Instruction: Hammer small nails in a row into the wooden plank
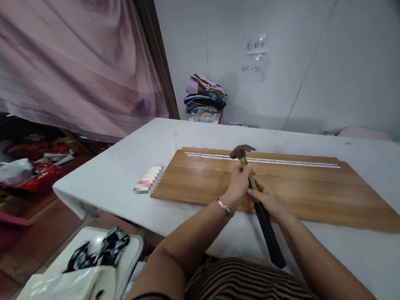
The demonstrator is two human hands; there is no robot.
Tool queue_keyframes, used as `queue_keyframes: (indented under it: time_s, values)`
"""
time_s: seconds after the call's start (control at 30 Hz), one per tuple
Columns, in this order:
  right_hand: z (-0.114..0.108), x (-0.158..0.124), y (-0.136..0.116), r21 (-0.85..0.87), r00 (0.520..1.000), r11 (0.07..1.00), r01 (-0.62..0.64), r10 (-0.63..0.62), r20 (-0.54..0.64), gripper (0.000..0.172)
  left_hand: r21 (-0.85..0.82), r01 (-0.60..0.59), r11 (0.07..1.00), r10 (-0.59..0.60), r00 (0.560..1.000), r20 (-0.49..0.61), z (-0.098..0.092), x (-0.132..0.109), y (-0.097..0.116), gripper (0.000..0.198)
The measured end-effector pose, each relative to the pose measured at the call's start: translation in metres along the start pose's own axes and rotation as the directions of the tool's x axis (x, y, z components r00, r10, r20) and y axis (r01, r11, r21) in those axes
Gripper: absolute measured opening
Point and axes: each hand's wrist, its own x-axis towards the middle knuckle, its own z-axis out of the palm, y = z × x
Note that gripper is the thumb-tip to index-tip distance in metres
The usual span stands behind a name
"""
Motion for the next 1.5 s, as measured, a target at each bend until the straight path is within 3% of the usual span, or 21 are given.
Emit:
queue_keyframes:
  time_s: [0.13,0.23,0.27,0.37,0.47,0.57,0.7,0.8,0.97,1.13,1.27,1.5]
  values:
    - [-0.005,0.005,-0.001,-0.007,0.995,1.000,-0.021,0.020,-0.093,0.035,0.213,-0.118,0.970,0.082,0.982,0.171,-0.013,0.001,-0.010,0.030]
    - [-0.008,0.000,-0.005,-0.022,0.996,0.999,-0.034,0.032,-0.089,0.034,0.412,-0.259,0.874,0.079,0.911,0.405,-0.048,0.003,-0.007,0.031]
    - [-0.008,-0.003,-0.008,-0.025,0.995,0.999,-0.044,0.042,-0.087,0.035,0.524,-0.306,0.795,0.073,0.906,0.417,-0.063,0.006,-0.005,0.033]
    - [-0.006,-0.011,-0.021,-0.022,0.992,0.999,-0.049,0.046,-0.113,0.038,0.824,-0.347,0.447,0.164,0.938,0.307,-0.110,0.020,0.003,0.029]
    - [0.000,-0.014,-0.038,0.012,0.994,1.000,-0.008,0.010,-0.106,0.039,0.924,-0.291,0.248,0.254,0.940,0.228,-0.144,0.041,0.007,0.028]
    - [0.005,-0.011,-0.049,-0.016,0.996,1.000,-0.009,0.007,-0.083,0.038,0.980,-0.192,0.052,0.362,0.918,0.160,-0.158,0.056,-0.001,0.029]
    - [0.011,-0.002,-0.040,-0.094,0.988,0.987,-0.132,0.124,-0.087,0.033,0.990,-0.096,-0.104,0.338,0.933,0.126,-0.159,0.060,-0.021,0.043]
    - [0.014,0.002,-0.024,-0.103,0.977,0.976,-0.192,0.180,-0.110,0.032,0.984,-0.100,-0.147,0.345,0.927,0.146,-0.160,0.060,-0.030,0.046]
    - [0.020,0.007,-0.009,-0.033,0.970,0.977,-0.213,0.207,-0.129,0.032,0.984,-0.111,-0.138,0.362,0.919,0.154,-0.162,0.061,-0.030,0.046]
    - [0.017,0.010,-0.014,0.043,0.960,0.963,-0.268,0.270,-0.070,0.029,0.985,-0.106,-0.137,0.367,0.918,0.150,-0.162,0.063,-0.032,0.047]
    - [0.011,0.014,-0.025,0.030,0.969,0.969,-0.247,0.248,-0.023,0.027,0.987,-0.101,-0.129,0.367,0.919,0.142,-0.162,0.065,-0.034,0.047]
    - [0.003,0.023,-0.020,-0.021,0.980,0.983,-0.181,0.182,0.078,0.049,0.986,-0.099,-0.136,0.374,0.916,0.144,-0.162,0.064,-0.032,0.041]
